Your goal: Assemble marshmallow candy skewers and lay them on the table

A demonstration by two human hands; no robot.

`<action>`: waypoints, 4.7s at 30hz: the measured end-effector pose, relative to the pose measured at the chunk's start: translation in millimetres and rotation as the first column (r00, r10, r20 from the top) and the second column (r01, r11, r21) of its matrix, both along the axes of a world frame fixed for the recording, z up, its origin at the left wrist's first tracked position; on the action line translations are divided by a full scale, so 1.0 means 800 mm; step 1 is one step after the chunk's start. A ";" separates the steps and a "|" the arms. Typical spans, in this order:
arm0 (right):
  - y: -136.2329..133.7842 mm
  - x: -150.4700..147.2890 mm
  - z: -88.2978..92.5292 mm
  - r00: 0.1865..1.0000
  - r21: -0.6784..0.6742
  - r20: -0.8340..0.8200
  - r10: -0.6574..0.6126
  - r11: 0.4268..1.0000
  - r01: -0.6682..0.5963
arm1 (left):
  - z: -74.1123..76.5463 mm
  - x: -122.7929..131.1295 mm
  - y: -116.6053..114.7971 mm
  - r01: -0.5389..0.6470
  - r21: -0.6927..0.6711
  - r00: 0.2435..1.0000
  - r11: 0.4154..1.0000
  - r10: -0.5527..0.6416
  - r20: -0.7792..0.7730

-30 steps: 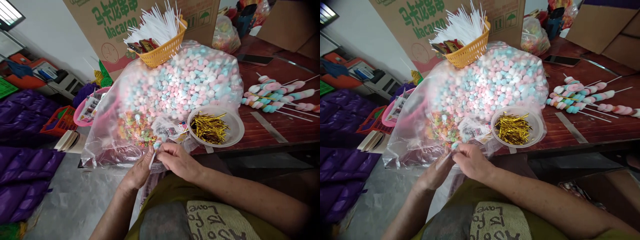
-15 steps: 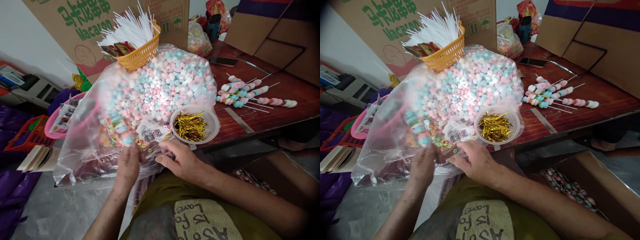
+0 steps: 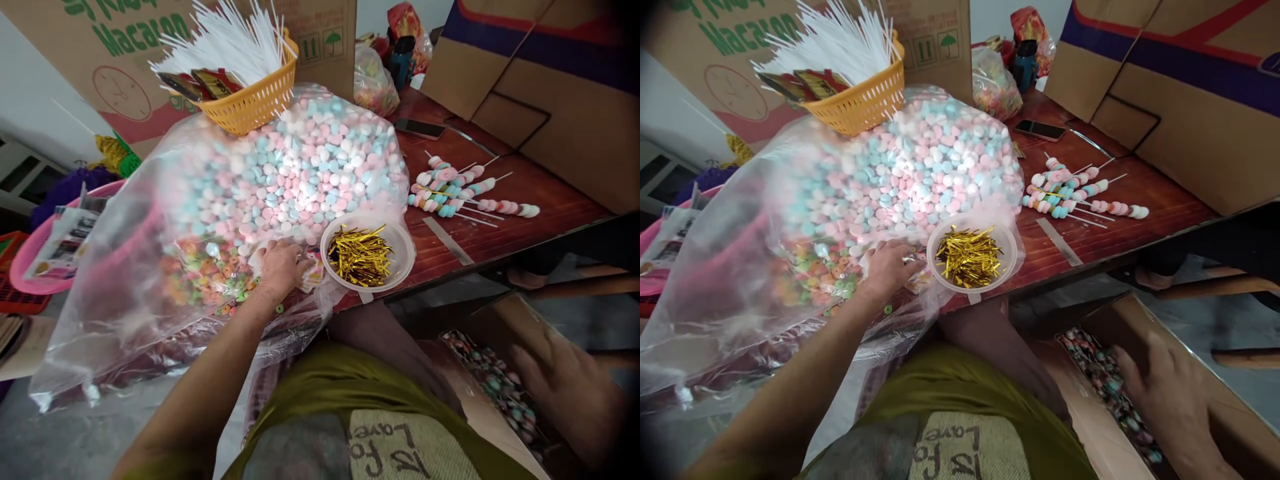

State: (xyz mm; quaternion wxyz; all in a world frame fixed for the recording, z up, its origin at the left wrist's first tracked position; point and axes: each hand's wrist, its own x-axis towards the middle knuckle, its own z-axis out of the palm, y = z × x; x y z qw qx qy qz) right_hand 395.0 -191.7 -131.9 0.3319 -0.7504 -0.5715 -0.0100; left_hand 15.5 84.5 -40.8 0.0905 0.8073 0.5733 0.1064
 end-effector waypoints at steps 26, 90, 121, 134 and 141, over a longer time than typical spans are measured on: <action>0.311 -0.263 0.197 0.661 -0.021 -0.336 0.671 0.696 -0.718 | 0.052 -0.027 -0.024 0.284 -0.224 0.569 0.932 0.024 0.822; 0.296 -0.161 0.204 0.936 -0.307 0.159 0.313 0.917 -0.255 | 0.068 -0.004 -0.055 0.152 -0.204 0.707 0.967 0.038 0.706; 0.229 -0.201 0.167 0.783 0.100 -0.300 0.545 0.834 -0.543 | 0.060 0.035 -0.083 0.339 0.116 0.741 0.934 -0.341 0.579; 0.298 0.031 0.092 0.998 -0.046 0.021 0.067 0.997 -0.066 | 0.043 -0.015 -0.071 0.218 0.305 0.659 0.927 -0.370 0.655; 0.238 -0.020 0.145 0.956 0.183 0.075 0.284 0.938 -0.293 | 0.060 -0.025 -0.069 0.281 0.367 0.687 0.887 -0.453 0.568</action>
